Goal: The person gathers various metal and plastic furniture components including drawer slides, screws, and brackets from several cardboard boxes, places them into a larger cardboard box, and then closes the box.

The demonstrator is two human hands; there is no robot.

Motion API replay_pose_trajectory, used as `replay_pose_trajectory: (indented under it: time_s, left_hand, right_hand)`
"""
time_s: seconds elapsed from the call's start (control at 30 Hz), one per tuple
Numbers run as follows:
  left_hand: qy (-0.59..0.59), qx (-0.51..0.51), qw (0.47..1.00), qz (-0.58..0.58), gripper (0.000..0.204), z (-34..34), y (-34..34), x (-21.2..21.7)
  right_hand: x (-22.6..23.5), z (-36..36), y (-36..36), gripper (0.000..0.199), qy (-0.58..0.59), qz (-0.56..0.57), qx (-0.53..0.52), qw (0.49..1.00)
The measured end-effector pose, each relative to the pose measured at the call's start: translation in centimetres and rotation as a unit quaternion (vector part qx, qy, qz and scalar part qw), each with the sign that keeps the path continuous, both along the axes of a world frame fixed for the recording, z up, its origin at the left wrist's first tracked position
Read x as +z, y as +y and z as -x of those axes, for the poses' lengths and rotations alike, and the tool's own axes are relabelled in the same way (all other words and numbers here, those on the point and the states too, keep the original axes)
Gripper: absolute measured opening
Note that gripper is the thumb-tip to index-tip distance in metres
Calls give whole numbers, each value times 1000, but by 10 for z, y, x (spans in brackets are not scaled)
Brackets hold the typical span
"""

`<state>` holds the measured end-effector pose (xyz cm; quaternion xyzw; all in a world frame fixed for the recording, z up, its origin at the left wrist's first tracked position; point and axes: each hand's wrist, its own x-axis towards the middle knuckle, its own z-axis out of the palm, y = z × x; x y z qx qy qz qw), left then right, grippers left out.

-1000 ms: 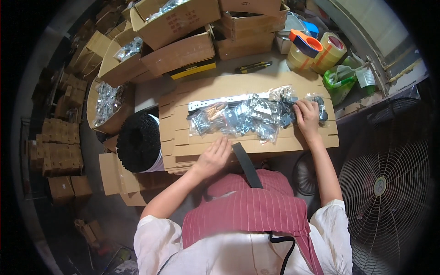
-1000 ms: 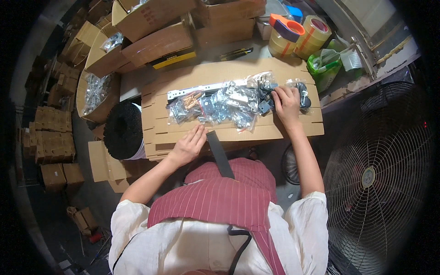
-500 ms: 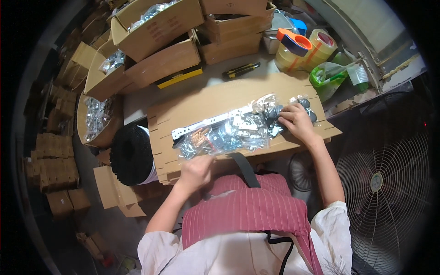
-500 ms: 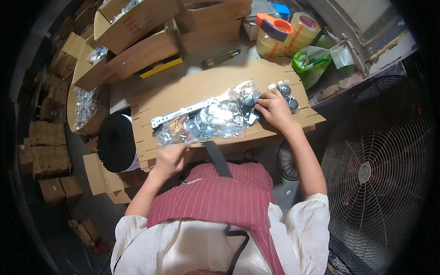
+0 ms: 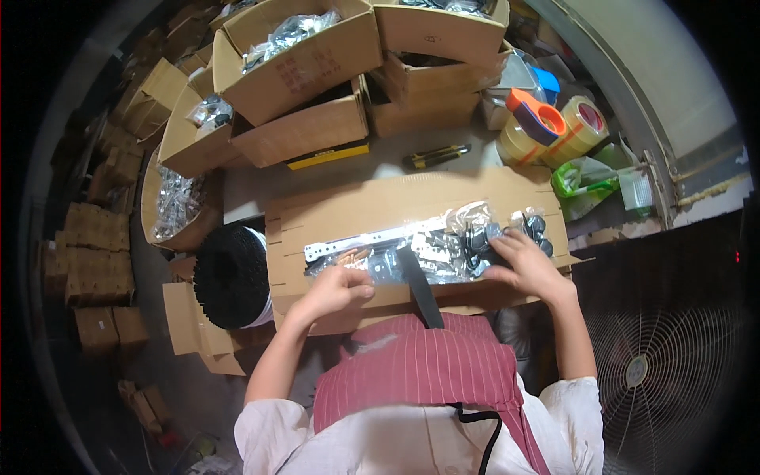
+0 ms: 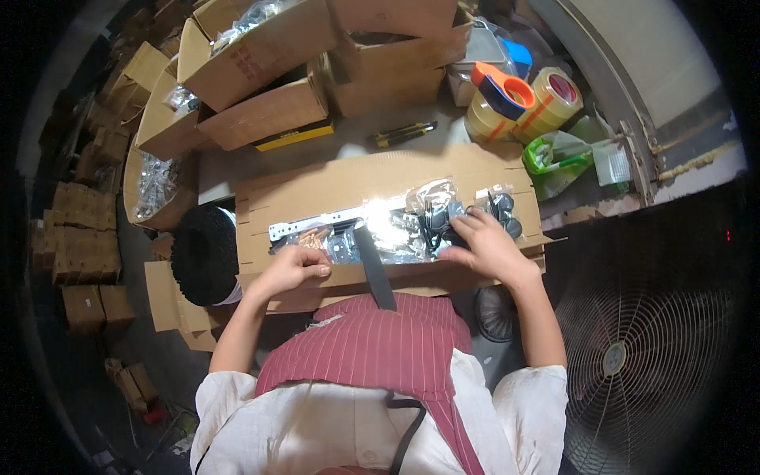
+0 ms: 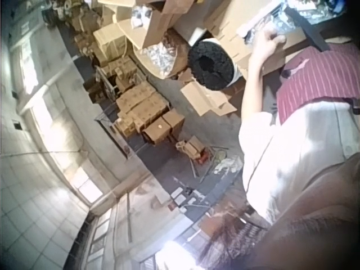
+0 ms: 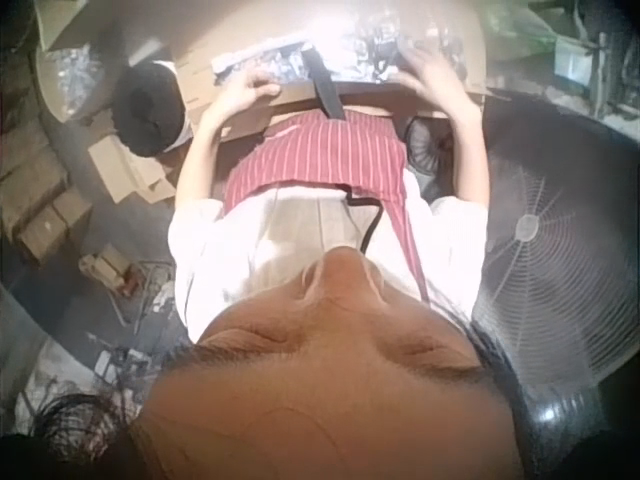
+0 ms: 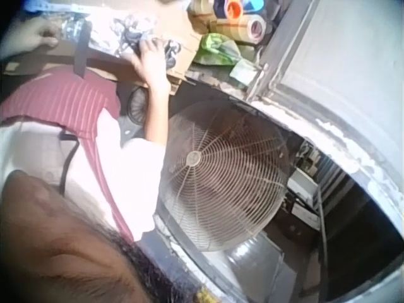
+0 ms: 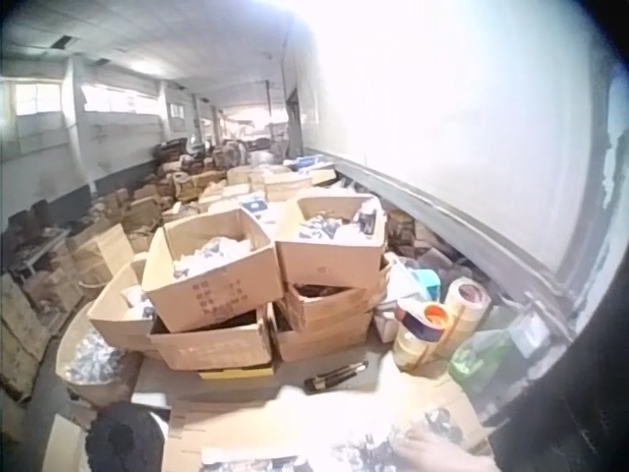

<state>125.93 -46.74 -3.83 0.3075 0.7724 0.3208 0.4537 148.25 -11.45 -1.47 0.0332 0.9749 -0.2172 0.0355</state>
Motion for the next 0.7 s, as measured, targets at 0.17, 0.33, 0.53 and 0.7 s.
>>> replay_pose_trajectory:
  time_s: [0.17,0.33,0.53,0.7]
  left_hand:
    - [-43,-65,997,-7,16,14,7,3]
    - [-272,-17,961,-39,26,50,42,32]
    - [406,-68,907,-95,44,81,108,-30]
    - [413,-123,903,-8,69,78,124,-30]
  right_hand:
    - [7,-5,-2,78,17,-92,72,993]
    - [6,-7,-2,59,38,-129,95,986]
    - [1,-10,-2,58,49,-140,85,985]
    - [3,-11,-5,57,36,-121,71,989]
